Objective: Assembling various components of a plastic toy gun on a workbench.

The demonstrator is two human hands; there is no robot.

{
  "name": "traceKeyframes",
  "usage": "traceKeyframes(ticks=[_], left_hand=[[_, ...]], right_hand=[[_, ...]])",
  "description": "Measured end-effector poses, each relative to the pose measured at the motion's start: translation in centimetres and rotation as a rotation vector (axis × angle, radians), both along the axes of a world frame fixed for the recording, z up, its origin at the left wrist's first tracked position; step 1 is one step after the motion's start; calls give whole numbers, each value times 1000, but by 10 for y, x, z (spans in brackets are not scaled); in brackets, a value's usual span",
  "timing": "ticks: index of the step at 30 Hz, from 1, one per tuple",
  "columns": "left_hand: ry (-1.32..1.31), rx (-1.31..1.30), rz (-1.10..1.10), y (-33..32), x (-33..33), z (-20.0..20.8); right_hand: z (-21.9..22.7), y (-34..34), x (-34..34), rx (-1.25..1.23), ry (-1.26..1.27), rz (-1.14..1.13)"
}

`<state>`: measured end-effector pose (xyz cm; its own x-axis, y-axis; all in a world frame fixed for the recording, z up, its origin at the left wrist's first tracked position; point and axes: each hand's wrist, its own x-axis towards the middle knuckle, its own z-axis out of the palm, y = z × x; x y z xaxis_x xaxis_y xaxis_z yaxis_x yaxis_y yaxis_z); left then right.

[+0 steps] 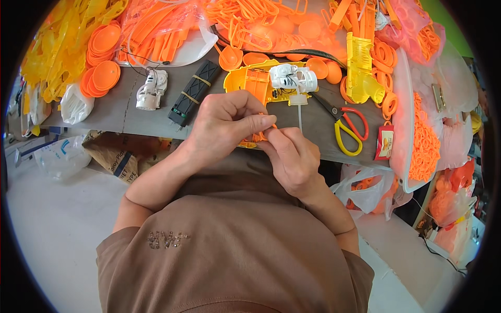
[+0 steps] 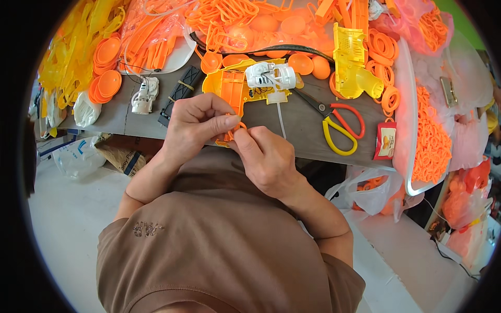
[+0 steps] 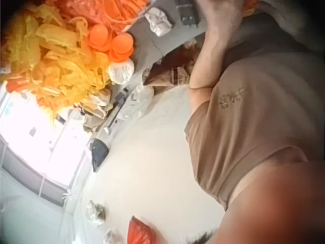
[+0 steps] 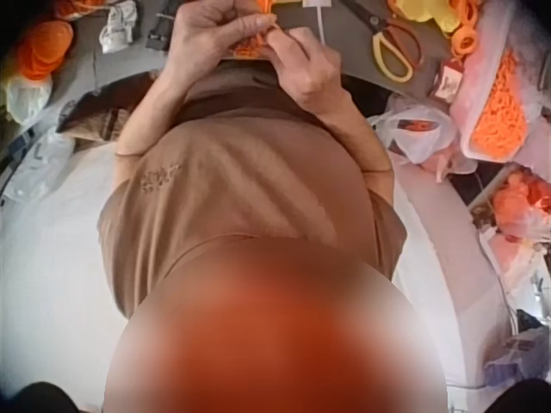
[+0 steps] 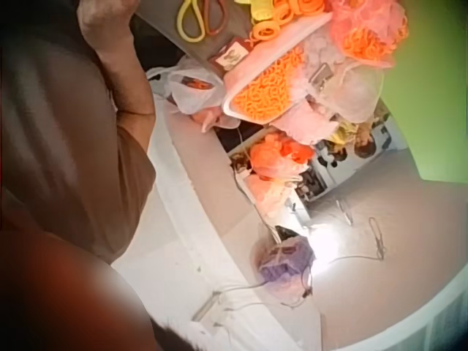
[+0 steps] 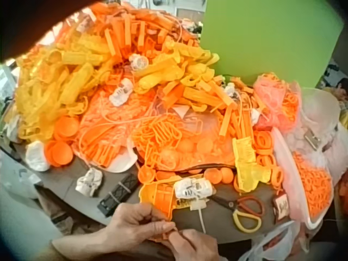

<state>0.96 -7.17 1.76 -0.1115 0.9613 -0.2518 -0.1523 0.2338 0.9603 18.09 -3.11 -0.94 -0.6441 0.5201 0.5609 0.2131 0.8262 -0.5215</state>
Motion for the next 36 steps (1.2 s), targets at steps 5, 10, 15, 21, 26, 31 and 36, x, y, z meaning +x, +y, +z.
traceKeyframes(ticks=[5,10,15,21,26,31,36], left_hand=[[447,280,45,1,-3,-15],[1089,678,99,7,-13,-21],[1100,572,-110,5,-14,-34],[1133,640,-98,7,-15,-35],[1196,650,-112,8,-17,-37],[1224,666,-119,8,-14,-39],[1230,665,-99,5,-12,-42]], right_hand=[[0,10,-2,-15,-83,-12],[-3,25,-1,-42,-227,-71],[1,32,-5,-14,-309,-31],[12,39,-9,-36,-471,4],[15,45,-11,-194,-426,106],[12,44,-8,-71,-573,96],[11,39,-9,-131,-558,87]])
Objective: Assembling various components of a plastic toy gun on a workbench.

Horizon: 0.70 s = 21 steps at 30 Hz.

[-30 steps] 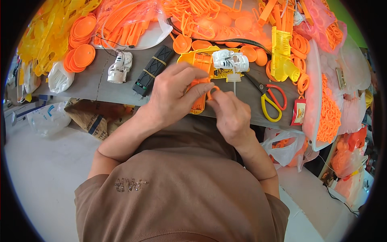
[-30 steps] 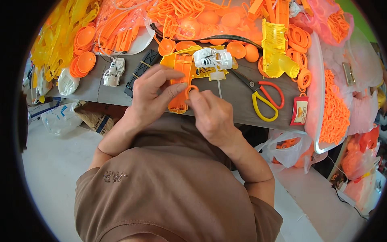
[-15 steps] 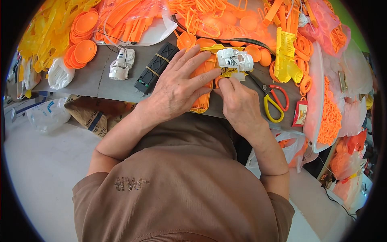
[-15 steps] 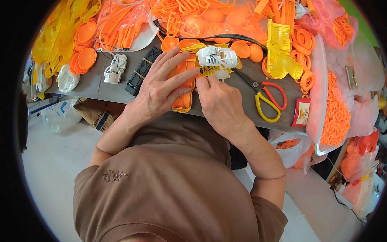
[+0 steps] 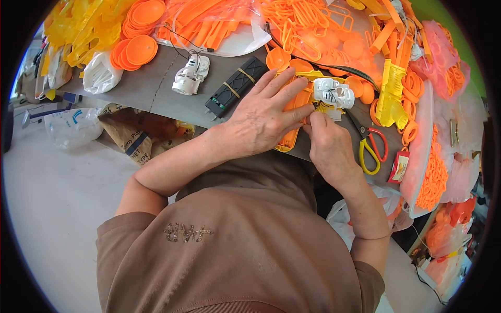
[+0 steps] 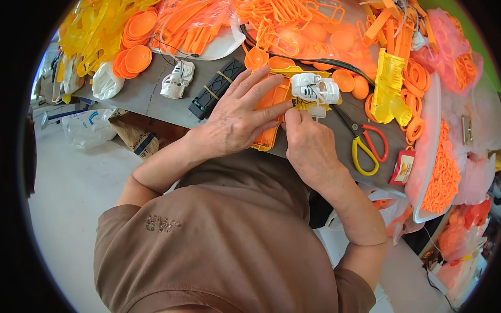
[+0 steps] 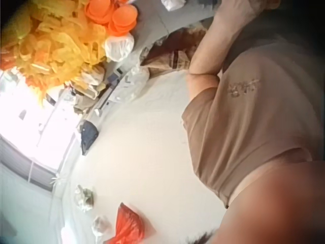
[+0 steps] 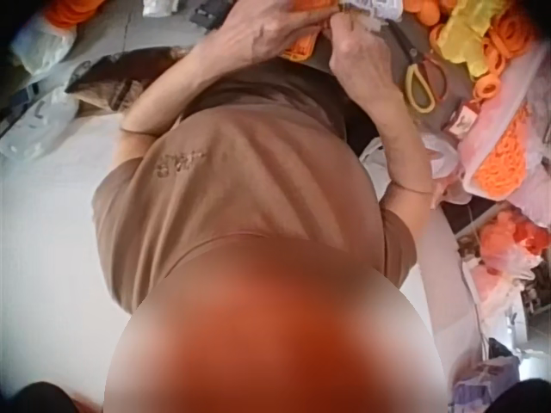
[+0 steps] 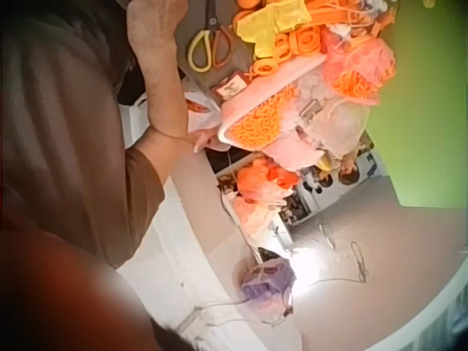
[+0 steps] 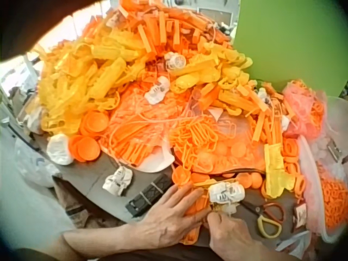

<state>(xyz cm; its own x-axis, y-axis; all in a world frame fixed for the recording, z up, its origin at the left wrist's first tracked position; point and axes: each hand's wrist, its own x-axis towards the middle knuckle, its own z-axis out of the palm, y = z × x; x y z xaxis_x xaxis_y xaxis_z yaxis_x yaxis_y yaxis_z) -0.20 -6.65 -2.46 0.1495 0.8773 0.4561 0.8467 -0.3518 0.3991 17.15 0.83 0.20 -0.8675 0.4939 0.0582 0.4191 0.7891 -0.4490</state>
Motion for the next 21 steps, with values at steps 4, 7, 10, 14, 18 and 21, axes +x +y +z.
traceKeyframes(ticks=[4,7,10,14,18,21], left_hand=[[-26,8,1,-1,-2,3],[-35,89,46,-10,-14,24],[-145,-71,330,-28,-39,41],[-29,-320,343,-36,-53,39],[-191,-340,384,-37,-56,34],[-712,-315,434,-36,-53,32]], right_hand=[[-1,-4,-3,86,-57,-17],[1,-5,-1,78,-71,-43],[8,-19,-1,69,6,-106],[9,-38,4,139,127,-127],[-2,-45,6,127,117,-99],[-11,-46,7,117,105,-91]])
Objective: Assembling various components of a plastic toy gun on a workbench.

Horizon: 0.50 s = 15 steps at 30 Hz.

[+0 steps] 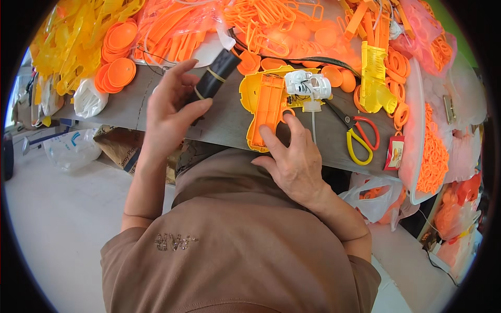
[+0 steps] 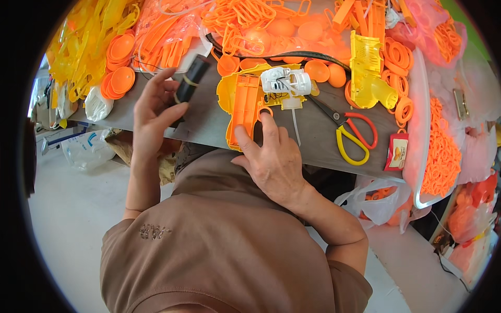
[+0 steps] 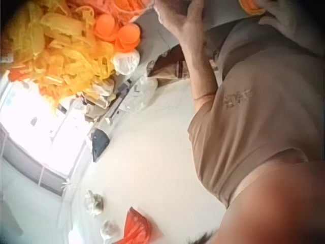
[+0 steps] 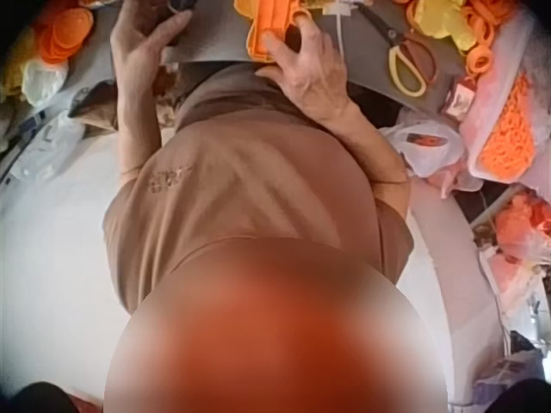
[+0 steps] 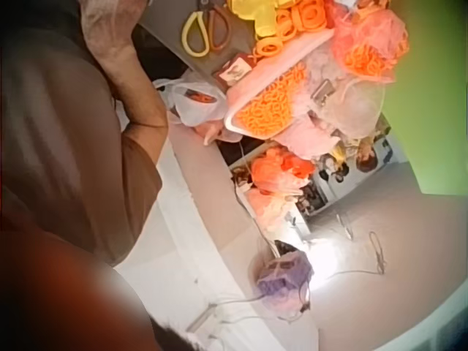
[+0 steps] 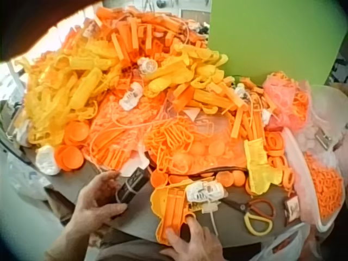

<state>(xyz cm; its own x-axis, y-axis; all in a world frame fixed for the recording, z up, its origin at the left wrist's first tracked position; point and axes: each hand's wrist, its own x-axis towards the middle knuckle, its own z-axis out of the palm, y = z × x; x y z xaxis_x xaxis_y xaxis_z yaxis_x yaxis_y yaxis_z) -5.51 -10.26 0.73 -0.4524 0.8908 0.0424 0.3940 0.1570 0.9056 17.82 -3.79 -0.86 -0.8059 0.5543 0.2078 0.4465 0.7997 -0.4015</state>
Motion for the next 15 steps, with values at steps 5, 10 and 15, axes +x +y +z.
traceKeyframes(ticks=[5,10,15], left_hand=[[-878,264,-140,16,5,16],[-856,306,-219,56,20,21],[-749,247,-209,83,32,7]], right_hand=[[-10,0,-3,81,-38,15],[-17,1,-1,134,50,81],[-16,4,1,124,48,93]])
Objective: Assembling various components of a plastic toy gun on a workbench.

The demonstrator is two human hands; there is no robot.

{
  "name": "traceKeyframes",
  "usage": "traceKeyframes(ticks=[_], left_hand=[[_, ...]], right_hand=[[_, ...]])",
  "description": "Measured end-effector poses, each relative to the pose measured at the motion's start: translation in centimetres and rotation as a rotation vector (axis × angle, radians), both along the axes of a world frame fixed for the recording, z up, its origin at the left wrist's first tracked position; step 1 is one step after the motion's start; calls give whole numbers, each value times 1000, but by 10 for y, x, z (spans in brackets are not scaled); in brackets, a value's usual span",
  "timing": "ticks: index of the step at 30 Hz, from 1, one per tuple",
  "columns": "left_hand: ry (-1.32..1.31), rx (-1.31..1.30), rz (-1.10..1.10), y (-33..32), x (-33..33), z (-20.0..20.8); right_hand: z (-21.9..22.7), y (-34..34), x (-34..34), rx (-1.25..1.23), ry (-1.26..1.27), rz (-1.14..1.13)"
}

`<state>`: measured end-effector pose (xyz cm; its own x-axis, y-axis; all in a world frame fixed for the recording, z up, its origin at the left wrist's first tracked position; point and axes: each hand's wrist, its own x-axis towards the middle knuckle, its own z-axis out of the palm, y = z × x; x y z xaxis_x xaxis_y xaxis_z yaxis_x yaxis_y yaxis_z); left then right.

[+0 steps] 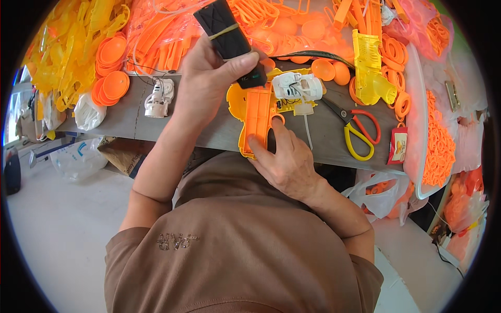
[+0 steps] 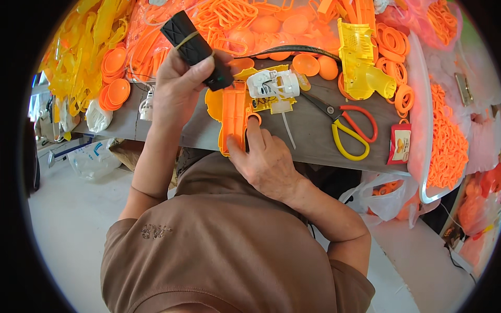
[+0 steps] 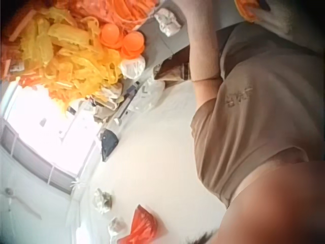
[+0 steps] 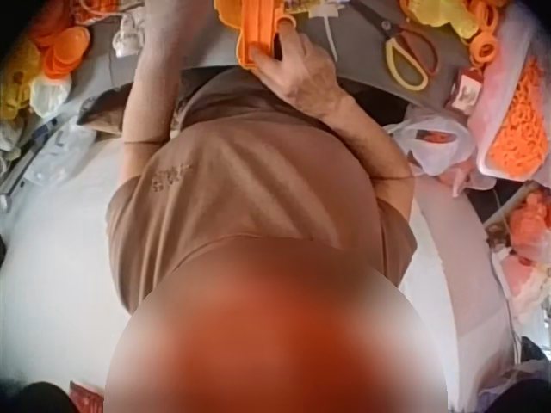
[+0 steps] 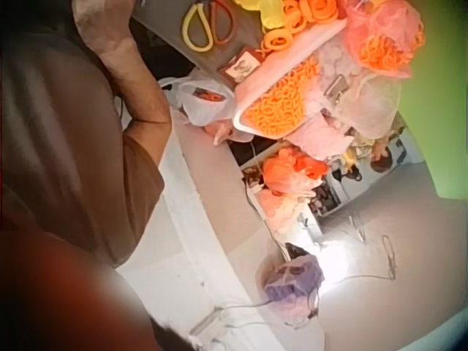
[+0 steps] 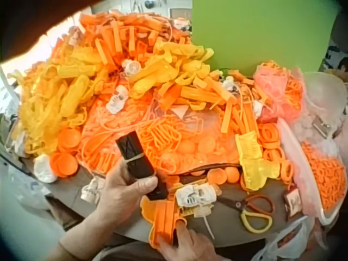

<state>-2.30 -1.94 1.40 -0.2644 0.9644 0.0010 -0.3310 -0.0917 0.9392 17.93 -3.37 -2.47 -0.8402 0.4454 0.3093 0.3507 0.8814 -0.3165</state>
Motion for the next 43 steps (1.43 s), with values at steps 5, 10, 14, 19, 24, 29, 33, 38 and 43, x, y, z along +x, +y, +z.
traceKeyframes(ticks=[5,10,14,19,24,29,33,38,43], left_hand=[[49,88,2,4,2,-12],[139,83,-38,2,3,-13],[262,81,-17,-1,5,-10],[403,133,-28,-3,7,-13],[387,199,-5,-5,8,-21],[502,187,-20,-7,5,-24],[552,249,46,-6,6,-25],[640,164,184,-9,9,-31],[668,176,140,-4,5,-32]], right_hand=[[-4,2,2,-3,23,48],[-6,3,2,-2,57,45],[-8,5,3,-29,92,58],[-12,9,1,-8,125,69],[-16,12,0,16,181,72],[-23,15,1,50,253,95],[-19,20,2,45,264,121],[-24,19,1,37,341,60],[-34,16,-4,0,450,33]])
